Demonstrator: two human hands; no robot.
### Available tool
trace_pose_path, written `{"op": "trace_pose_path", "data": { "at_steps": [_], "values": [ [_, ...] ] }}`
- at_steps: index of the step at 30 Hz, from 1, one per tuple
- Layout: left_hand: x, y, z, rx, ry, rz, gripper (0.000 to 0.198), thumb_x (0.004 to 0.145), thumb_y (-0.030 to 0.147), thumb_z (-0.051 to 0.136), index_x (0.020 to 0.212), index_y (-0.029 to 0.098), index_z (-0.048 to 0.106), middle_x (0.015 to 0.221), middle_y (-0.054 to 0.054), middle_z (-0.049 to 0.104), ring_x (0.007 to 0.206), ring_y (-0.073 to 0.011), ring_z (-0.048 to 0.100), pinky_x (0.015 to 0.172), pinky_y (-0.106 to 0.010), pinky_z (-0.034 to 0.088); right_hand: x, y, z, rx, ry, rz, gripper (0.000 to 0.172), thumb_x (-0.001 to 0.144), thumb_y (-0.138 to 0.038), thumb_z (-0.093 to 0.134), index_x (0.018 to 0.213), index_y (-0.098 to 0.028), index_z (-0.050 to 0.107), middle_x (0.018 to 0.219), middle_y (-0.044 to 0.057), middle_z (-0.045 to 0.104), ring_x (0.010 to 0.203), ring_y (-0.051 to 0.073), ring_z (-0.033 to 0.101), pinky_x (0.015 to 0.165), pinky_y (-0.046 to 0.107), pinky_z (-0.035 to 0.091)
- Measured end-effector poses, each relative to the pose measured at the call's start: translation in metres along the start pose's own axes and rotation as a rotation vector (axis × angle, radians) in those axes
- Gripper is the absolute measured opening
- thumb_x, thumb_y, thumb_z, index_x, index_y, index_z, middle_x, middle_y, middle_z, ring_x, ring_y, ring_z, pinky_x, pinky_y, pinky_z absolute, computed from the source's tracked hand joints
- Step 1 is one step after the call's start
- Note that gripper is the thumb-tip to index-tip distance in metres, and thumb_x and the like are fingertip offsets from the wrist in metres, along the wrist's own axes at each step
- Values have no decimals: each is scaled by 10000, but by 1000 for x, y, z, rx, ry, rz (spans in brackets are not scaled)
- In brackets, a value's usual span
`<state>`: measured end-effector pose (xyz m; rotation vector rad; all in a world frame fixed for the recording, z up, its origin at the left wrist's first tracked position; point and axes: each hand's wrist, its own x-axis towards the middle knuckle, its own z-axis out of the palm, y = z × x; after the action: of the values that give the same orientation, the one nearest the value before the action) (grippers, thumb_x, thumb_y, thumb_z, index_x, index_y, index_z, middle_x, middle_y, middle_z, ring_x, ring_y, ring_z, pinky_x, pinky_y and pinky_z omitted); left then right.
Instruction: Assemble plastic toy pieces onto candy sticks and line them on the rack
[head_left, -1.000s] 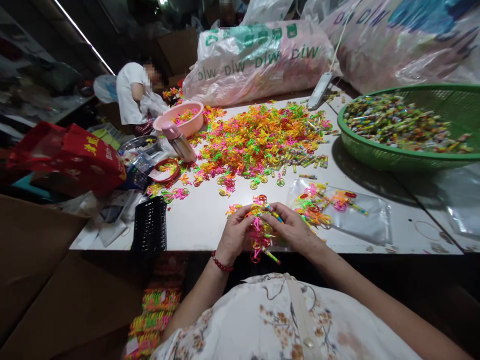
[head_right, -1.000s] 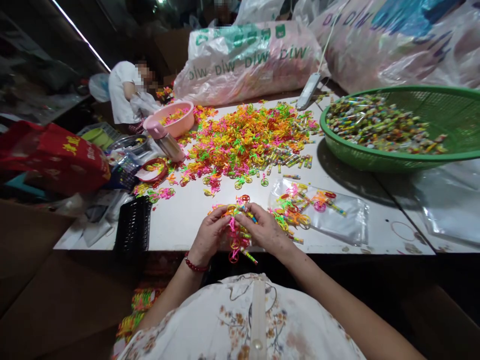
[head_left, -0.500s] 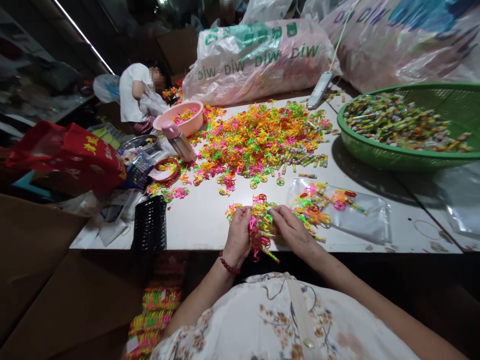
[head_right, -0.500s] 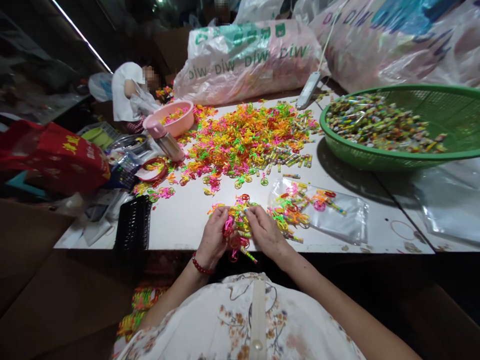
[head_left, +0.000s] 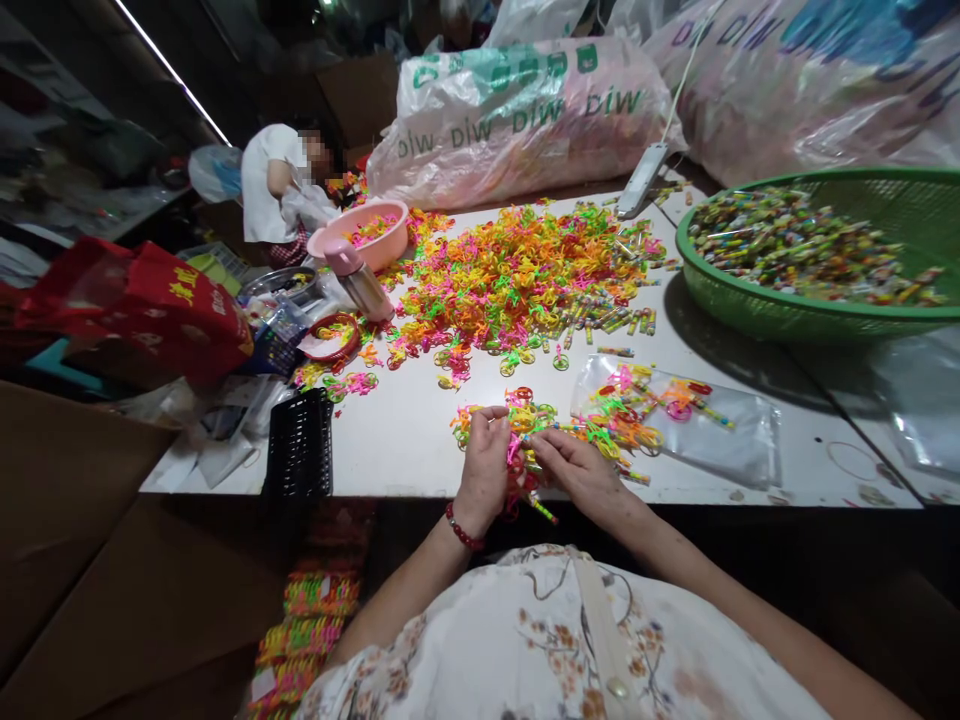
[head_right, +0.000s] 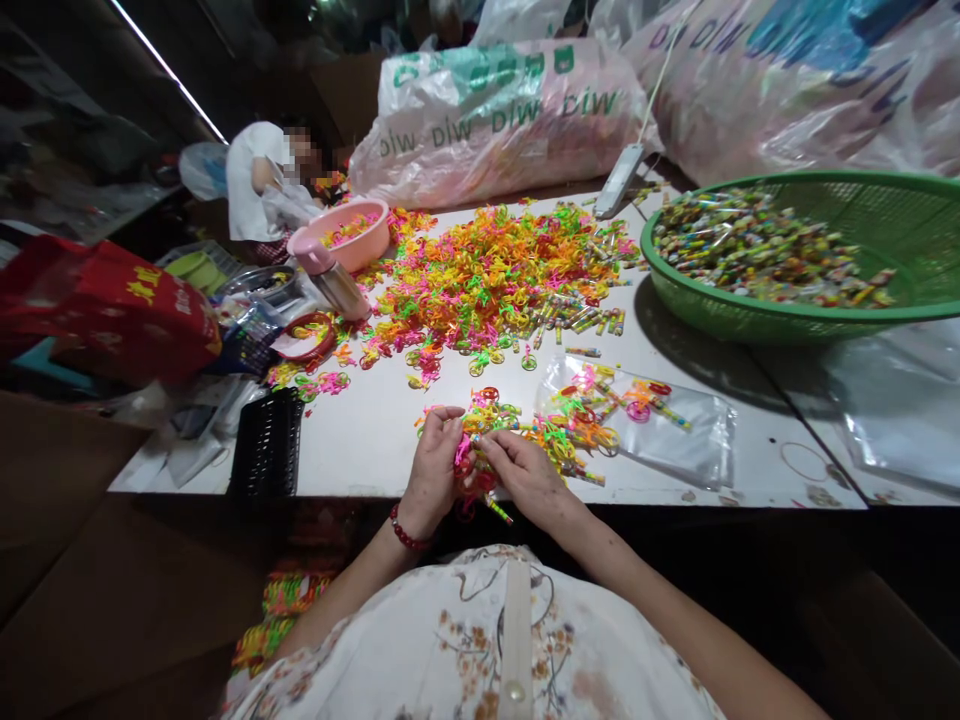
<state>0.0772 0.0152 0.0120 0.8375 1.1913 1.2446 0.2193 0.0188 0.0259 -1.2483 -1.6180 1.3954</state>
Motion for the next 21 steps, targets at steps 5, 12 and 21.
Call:
{"op": "trace_pose_path", "data": {
  "at_steps": [5, 12, 21],
  "values": [
    [0, 2, -2, 250, 47, 140, 233, 922, 371, 529, 1077, 199, 498, 782, 32, 483, 636, -93, 453, 627, -221, 401, -1, -1, -3, -68, -1, -33, 340, 931, -465, 468, 783, -189, 600, 708, -13, 572, 670, 139, 515, 651, 255, 404],
    [1, 7, -1, 365, 40, 123, 165, 950, 299, 438, 1073, 193, 469, 790, 25, 446, 697, -125, 437, 679, -253, 386, -4, -2, -3, -156, -11, -183, 301, 952, -386, 474, 782, -189, 627, 736, 7, 610, 700, 149, 545, 670, 258, 403],
    [-1, 7, -3, 437, 62, 166, 151, 952, 307, 431, 1057, 201, 456, 782, 25, 463, 701, -129, 447, 677, -254, 383, -12, 5, 6, -361, -30, -358, 317, 979, -300, 431, 683, -198, 475, 645, -14, 495, 608, 125, 449, 608, 262, 339]
  ]
}}
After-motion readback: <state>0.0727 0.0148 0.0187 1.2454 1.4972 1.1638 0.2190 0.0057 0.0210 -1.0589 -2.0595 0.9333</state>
